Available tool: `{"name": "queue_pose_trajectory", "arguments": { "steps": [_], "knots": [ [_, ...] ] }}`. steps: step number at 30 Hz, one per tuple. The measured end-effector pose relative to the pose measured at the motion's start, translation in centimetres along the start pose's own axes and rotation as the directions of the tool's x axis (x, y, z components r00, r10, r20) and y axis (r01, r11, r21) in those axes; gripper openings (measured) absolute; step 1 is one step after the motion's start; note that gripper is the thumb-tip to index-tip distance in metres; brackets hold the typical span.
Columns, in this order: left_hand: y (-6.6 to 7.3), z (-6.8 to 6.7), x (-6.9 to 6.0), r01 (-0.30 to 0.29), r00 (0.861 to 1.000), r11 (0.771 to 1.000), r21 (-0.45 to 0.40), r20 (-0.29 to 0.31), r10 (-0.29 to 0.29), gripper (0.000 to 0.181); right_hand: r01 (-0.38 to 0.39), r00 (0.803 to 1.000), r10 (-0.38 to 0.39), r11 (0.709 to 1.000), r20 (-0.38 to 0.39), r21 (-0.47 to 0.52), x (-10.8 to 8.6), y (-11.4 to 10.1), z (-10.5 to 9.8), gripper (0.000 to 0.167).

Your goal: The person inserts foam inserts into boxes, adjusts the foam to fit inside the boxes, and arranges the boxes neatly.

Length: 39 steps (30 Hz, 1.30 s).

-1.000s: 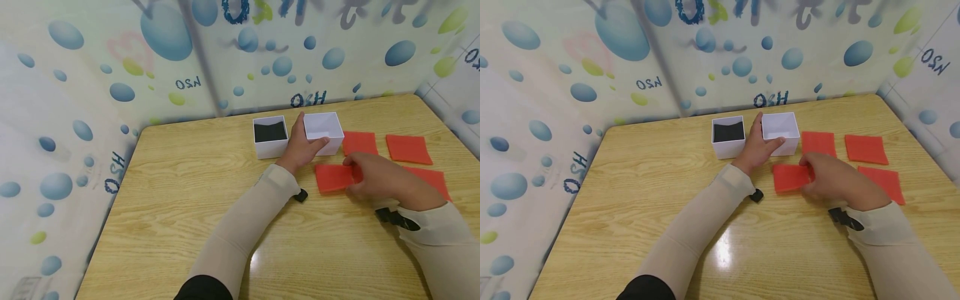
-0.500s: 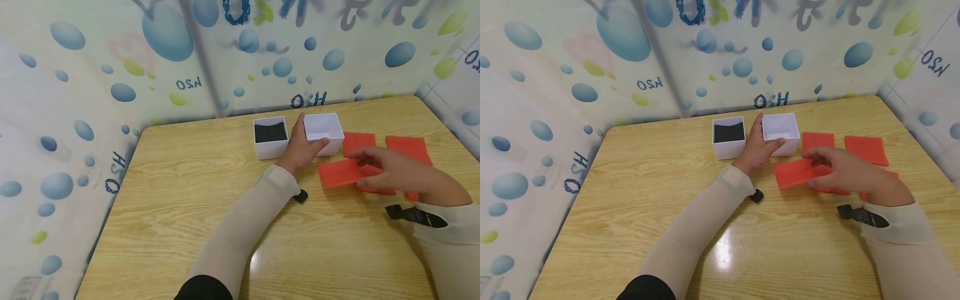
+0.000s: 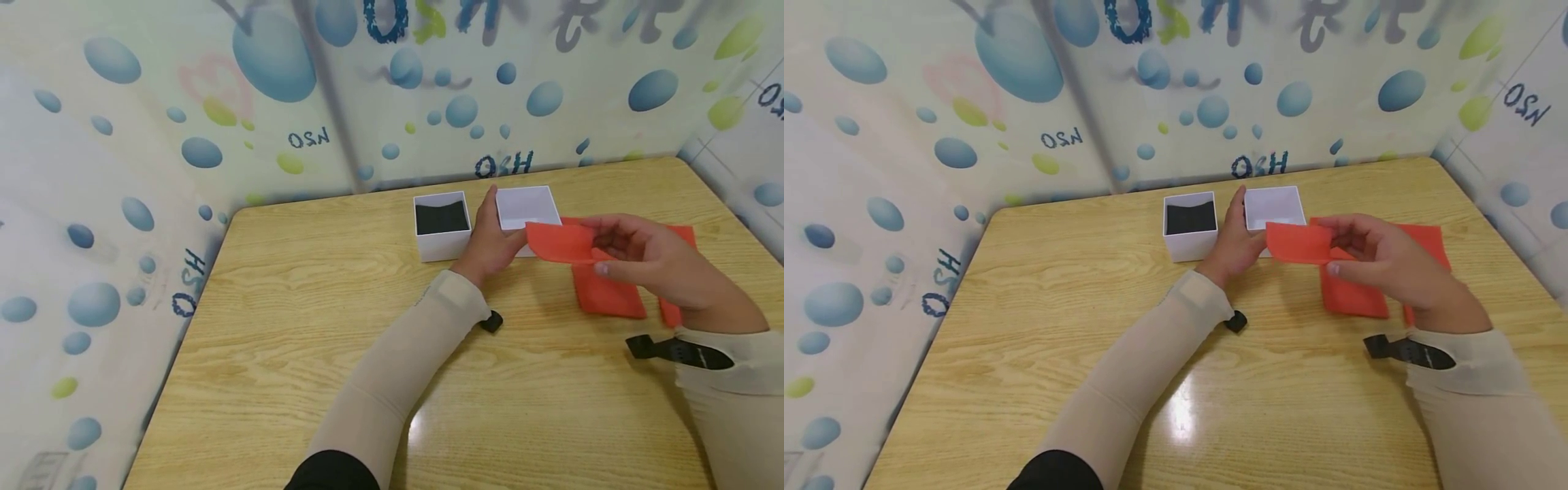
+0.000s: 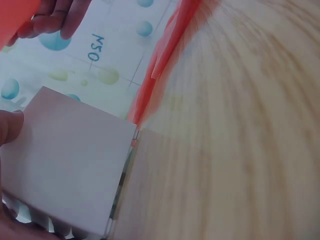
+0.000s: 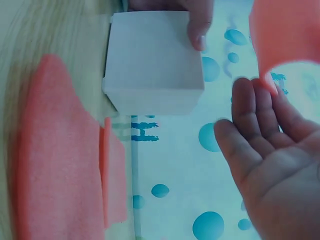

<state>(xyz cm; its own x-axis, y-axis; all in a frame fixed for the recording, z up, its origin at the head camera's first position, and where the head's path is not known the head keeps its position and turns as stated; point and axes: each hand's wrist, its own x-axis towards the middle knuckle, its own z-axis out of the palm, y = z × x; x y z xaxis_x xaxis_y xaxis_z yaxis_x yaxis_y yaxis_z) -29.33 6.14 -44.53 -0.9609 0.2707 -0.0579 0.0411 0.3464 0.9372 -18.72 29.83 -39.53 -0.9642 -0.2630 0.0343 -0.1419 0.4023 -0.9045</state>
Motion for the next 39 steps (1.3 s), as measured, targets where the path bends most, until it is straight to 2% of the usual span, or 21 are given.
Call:
{"name": "queue_pose_trajectory", "arguments": {
  "steps": [6,10,17,21,24,30,39],
  "knots": [
    [-0.1,0.0,0.0,-0.002,1.000,1.000,-0.011,0.002,0.002,0.106,-0.052,0.996,0.049,0.998,-0.074,-0.029,0.9,-0.3,0.5,0.067],
    [-0.2,0.0,0.1,-0.029,1.000,0.999,-0.022,0.011,0.029,0.106,-0.056,0.995,0.052,0.997,-0.088,-0.046,2.0,-0.6,0.6,0.070],
    [-0.2,0.0,0.3,-0.049,0.999,0.998,-0.026,0.017,0.049,0.104,-0.068,0.984,0.056,0.995,-0.170,-0.068,4.4,-0.9,0.9,0.072],
    [-0.1,-0.1,0.1,-0.043,0.999,0.998,-0.036,0.014,0.044,0.103,-0.095,0.981,0.089,0.995,-0.175,-0.030,5.6,-0.8,1.3,0.073],
    [-0.1,-0.1,0.1,-0.048,0.999,0.997,-0.056,0.018,0.049,0.103,-0.080,0.980,0.079,0.997,-0.181,0.006,6.2,-0.6,1.6,0.073],
    [-0.4,0.2,0.2,-0.078,0.996,0.995,-0.067,0.026,0.080,0.102,-0.093,0.979,0.092,0.996,-0.181,0.004,6.8,0.2,2.2,0.076],
    [-0.4,-0.2,0.0,-0.085,0.996,0.992,-0.091,0.026,0.088,0.101,-0.081,0.979,0.079,0.997,-0.188,-0.003,7.8,0.8,3.4,0.079]
  ]
}}
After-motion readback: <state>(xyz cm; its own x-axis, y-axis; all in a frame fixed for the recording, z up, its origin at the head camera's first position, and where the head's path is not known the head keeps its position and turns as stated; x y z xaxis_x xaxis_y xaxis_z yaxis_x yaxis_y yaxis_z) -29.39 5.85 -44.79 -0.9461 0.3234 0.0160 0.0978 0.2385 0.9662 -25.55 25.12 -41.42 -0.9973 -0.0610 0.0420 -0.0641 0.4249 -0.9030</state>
